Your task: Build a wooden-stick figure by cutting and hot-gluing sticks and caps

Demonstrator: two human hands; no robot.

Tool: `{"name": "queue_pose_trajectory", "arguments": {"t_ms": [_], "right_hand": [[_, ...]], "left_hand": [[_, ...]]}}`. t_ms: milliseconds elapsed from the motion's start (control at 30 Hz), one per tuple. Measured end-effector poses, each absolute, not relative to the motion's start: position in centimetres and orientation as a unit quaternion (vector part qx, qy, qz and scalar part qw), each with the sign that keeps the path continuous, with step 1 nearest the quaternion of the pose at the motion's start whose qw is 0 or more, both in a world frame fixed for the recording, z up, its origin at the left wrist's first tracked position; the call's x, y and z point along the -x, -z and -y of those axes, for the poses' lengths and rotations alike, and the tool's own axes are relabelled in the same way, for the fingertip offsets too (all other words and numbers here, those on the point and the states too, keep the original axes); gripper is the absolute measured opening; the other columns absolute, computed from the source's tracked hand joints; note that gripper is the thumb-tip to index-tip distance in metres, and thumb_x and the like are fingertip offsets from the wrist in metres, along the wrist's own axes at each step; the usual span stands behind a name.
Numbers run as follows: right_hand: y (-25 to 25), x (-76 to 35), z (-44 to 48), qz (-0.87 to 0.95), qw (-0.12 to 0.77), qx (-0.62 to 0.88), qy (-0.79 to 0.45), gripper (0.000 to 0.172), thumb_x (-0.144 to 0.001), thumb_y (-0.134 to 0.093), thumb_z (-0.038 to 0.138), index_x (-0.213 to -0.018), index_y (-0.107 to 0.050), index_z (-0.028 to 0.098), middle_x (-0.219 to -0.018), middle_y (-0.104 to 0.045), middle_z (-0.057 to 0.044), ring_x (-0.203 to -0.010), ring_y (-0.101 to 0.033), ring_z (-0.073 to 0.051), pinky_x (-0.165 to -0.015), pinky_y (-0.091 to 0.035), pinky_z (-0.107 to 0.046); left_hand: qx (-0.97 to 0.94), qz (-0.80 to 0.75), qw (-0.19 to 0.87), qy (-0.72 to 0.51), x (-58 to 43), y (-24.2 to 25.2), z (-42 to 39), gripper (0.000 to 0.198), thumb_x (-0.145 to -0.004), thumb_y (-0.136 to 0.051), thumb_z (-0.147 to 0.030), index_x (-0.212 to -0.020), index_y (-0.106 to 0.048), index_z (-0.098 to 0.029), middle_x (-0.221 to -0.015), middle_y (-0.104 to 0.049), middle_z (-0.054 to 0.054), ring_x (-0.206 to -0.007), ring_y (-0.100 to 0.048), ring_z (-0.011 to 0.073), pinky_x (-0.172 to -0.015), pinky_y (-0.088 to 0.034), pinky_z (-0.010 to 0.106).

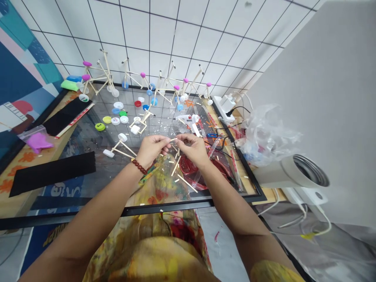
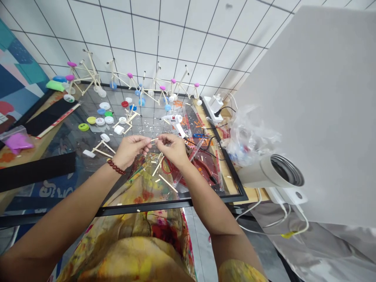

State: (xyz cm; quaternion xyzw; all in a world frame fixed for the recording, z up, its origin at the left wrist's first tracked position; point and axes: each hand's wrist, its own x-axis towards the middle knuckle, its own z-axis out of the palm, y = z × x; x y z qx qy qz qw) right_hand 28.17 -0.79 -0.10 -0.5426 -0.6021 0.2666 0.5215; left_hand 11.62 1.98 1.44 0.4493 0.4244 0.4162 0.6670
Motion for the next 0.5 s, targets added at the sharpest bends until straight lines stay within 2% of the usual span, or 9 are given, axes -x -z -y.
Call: {"name": "queue_pose_trajectory", "arguments": {"t_ms": [233, 367, 500], "right_hand": [[0.0, -28.2, 1.0, 0.609, 0.5, 0.577, -0.216, 0.018, -0.077, -0.063, 0.031, -0.081, -0.074, 0.018, -0.072, -0.071, -0.001, -0.063, -0.06, -0.014, -0.064, -0.048, -0.027], [-0.3, -28.4, 1.0, 0.6, 0.507, 0.589, -0.193, 0.019, -0.08, -0.058, 0.029, -0.078, -0.072, 0.017, -0.07, -0.069, -0.001, -0.061, -0.058, -0.013, -0.062, -0.047, -0.026], [-0.4, -28.1, 1.0, 0.588, 0.528, 0.579, -0.201, 0.022, -0.081, -0.06, 0.034, -0.084, -0.072, 0.016, -0.073, -0.07, -0.002, -0.063, -0.059, -0.014, -0.063, -0.048, -0.027]], "left_hand": [[-0.523, -0.446, 0.594, -0.418, -12.4, -1.0, -1.2, 0.01, -0.072, -0.074, -0.022, -0.072, -0.072, -0.013, -0.061, -0.068, 0.001, -0.047, -0.056, 0.0074, -0.046, -0.046, 0.019], [-0.509, -0.448, 0.596, -0.43, -12.4, -0.5, -1.3, 0.011, -0.074, -0.072, -0.024, -0.073, -0.071, -0.013, -0.061, -0.067, 0.0, -0.048, -0.057, 0.0073, -0.048, -0.049, 0.019], [-0.492, -0.453, 0.595, -0.446, -12.4, 0.0, -1.6, 0.013, -0.075, -0.072, -0.026, -0.074, -0.07, -0.013, -0.061, -0.067, 0.0, -0.05, -0.059, 0.0079, -0.051, -0.051, 0.02]]}}
